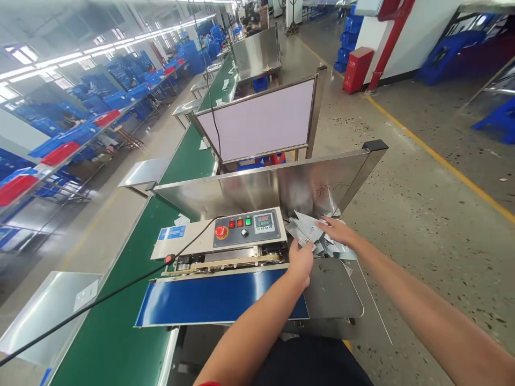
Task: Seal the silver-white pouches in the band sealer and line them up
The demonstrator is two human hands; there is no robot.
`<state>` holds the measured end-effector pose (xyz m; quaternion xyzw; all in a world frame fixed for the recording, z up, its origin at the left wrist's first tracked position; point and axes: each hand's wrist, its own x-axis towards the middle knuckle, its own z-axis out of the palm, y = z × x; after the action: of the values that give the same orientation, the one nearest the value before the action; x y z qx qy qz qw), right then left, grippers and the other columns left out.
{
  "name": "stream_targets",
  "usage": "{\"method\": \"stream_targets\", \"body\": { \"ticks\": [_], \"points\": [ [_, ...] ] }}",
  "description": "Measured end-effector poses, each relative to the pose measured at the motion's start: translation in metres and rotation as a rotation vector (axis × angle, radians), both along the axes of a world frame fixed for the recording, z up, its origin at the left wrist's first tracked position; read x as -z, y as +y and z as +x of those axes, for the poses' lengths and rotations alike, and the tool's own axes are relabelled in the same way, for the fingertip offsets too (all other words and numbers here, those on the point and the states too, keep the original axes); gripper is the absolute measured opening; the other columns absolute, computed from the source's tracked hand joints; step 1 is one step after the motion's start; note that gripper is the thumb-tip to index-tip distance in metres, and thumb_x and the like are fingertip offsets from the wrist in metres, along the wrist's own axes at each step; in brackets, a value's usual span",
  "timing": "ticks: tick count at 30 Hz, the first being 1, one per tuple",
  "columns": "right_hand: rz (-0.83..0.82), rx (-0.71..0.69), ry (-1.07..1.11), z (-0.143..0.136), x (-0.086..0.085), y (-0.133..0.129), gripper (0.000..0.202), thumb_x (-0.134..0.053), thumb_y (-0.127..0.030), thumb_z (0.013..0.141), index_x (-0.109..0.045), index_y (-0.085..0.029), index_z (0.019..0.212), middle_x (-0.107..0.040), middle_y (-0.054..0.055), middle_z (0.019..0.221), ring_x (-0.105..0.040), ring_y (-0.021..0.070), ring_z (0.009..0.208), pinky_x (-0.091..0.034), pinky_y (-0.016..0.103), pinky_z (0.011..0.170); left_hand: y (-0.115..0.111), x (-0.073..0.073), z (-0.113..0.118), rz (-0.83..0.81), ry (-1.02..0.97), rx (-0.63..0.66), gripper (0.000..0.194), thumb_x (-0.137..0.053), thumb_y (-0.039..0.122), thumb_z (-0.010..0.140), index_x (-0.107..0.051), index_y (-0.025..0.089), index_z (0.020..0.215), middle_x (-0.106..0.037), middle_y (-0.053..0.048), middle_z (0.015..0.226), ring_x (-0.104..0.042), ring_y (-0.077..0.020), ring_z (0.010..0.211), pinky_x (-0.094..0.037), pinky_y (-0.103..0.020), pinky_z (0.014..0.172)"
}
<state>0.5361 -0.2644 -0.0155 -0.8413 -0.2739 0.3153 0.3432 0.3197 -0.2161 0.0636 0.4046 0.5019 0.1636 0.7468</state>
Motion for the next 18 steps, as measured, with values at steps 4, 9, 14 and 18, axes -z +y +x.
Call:
{"method": "stream_targets", "body": {
  "ticks": [4, 9, 14, 18],
  "points": [
    [0.071, 0.074, 0.064, 0.015, 0.013, -0.024, 0.051, -0.060, -0.058, 0.103, -0.081, -0.022, 0.132, -0.084, 0.010, 0.118, -0.080, 0.0271, 0.104, -0.066, 0.035, 0.086, -0.009, -0.016, -0.046, -0.049, 0.047, 0.075, 0.056, -0.089, 0.040, 0.084, -0.076, 0.014, 0.132, -0.079, -0.016, 0.126, -0.074, -0.0237, 0.107, -0.054, -0.033, 0.094],
    [0.140, 0.187, -0.002, 0.012, 0.029, -0.036, 0.048, -0.053, -0.046, 0.099, -0.082, -0.018, 0.124, -0.083, 0.011, 0.105, -0.079, 0.0269, 0.095, -0.063, 0.035, 0.078, -0.018, -0.023, -0.100, 0.030, 0.084, 0.064, 0.065, -0.097, 0.062, 0.069, -0.082, 0.015, 0.112, -0.080, -0.015, 0.112, -0.072, -0.0255, 0.101, -0.052, -0.034, 0.086],
    [0.211, 0.185, -0.151, -0.001, 0.032, -0.042, 0.055, -0.063, -0.037, 0.080, -0.082, -0.022, 0.129, -0.075, 0.015, 0.141, -0.072, 0.0341, 0.119, -0.061, 0.045, 0.098, -0.019, -0.030, -0.137, 0.090, 0.170, -0.021, 0.075, -0.096, 0.073, 0.064, -0.084, 0.017, 0.111, -0.081, -0.018, 0.116, -0.074, -0.0300, 0.106, -0.052, -0.037, 0.086],
    [0.254, 0.002, -0.455, -0.014, 0.021, -0.033, 0.054, -0.066, -0.043, 0.088, -0.081, -0.026, 0.138, -0.057, 0.014, 0.166, -0.050, 0.0438, 0.152, -0.046, 0.063, 0.122, -0.015, -0.031, -0.146, 0.144, 0.179, -0.060, 0.076, -0.095, 0.075, 0.064, -0.084, 0.016, 0.110, -0.082, -0.017, 0.111, -0.075, -0.0299, 0.105, -0.054, -0.036, 0.084]
  ]
}}
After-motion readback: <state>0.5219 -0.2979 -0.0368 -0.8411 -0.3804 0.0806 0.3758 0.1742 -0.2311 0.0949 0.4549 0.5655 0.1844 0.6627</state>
